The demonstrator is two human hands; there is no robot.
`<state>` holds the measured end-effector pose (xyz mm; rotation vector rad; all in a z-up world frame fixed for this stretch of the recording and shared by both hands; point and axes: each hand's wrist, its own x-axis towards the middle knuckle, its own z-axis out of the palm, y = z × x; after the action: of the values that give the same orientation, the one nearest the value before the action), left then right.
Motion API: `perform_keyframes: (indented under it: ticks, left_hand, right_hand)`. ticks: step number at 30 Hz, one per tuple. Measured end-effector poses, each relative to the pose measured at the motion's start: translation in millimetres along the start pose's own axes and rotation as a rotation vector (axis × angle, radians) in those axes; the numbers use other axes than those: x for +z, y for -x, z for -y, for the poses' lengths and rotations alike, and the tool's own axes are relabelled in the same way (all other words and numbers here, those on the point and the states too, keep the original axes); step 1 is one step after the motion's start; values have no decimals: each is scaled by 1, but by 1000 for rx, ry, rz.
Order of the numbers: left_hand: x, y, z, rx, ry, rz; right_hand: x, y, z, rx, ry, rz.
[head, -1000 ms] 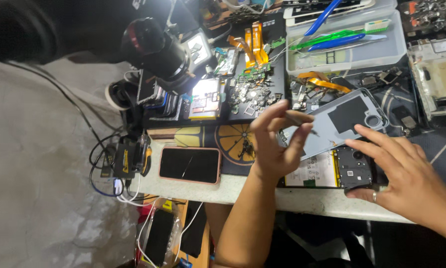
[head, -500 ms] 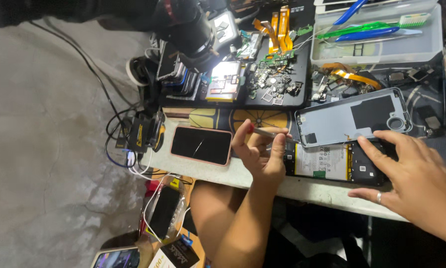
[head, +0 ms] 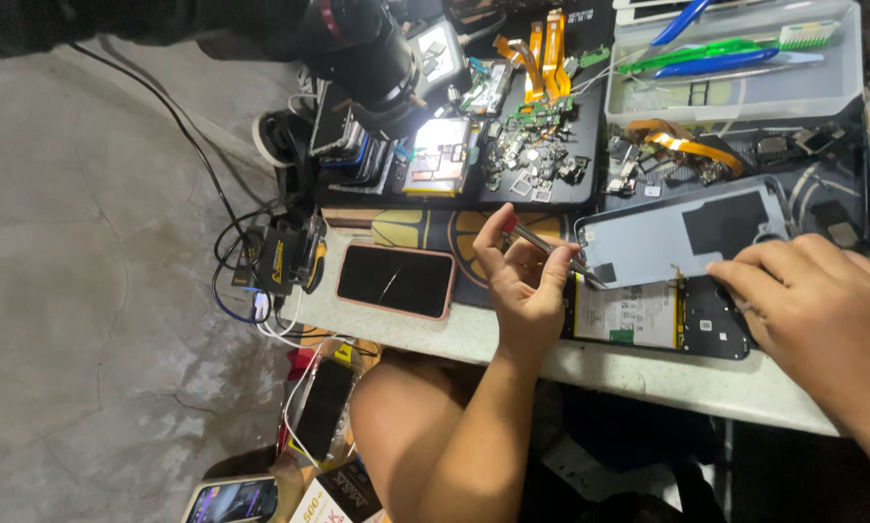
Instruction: The person uses a metal prying tool to separate the back cover from a blue smartphone. They carefully pry along the edges, then lift the back cover to reveal the internal components, including the battery and circuit boards.
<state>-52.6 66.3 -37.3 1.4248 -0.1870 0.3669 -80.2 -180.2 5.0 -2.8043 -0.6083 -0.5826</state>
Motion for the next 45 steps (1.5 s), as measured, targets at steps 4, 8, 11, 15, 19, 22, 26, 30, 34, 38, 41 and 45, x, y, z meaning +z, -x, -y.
perform_keyframes:
  ticks: [4,8,11,15,19,22,26,30,34,38,41,45]
  left_hand:
    - [1,-4,-5,-15,121,7]
    - [4,-8,-6,9,188,4]
    - [5,-12,-4,-7,146,-15]
    - [6,-14,-2,54,41,-4]
    - [10,-6,-6,191,-29,2]
    - [19,2,-8,298,-121,12]
    - [40,9,-3,490,-173,103]
    - [50,7,-1,629,-238,198]
    - [49,6,-5,638,-296,293]
    - [52,4,-10,659,-357,296]
    - [53,3,-13,652,-376,314]
    - [53,3,-13,655,-405,338]
  right_hand:
    - [-3,-4,1,-65,12,-39]
    - [3,-8,4,-94,14,-78]
    - [7,-12,5,-88,64,17]
    - [11,-11,5,-78,17,53]
    - [12,4,-5,-28,-201,-54]
    - [9,14,-23,61,-266,4]
    - [13,21,-27,144,-298,48]
    - [11,16,-18,51,-170,78]
    - [6,13,-11,65,-8,231]
    - [7,12,-9,44,-20,230]
    - [11,15,-12,53,-37,260]
    - [17,21,-14,94,-118,291]
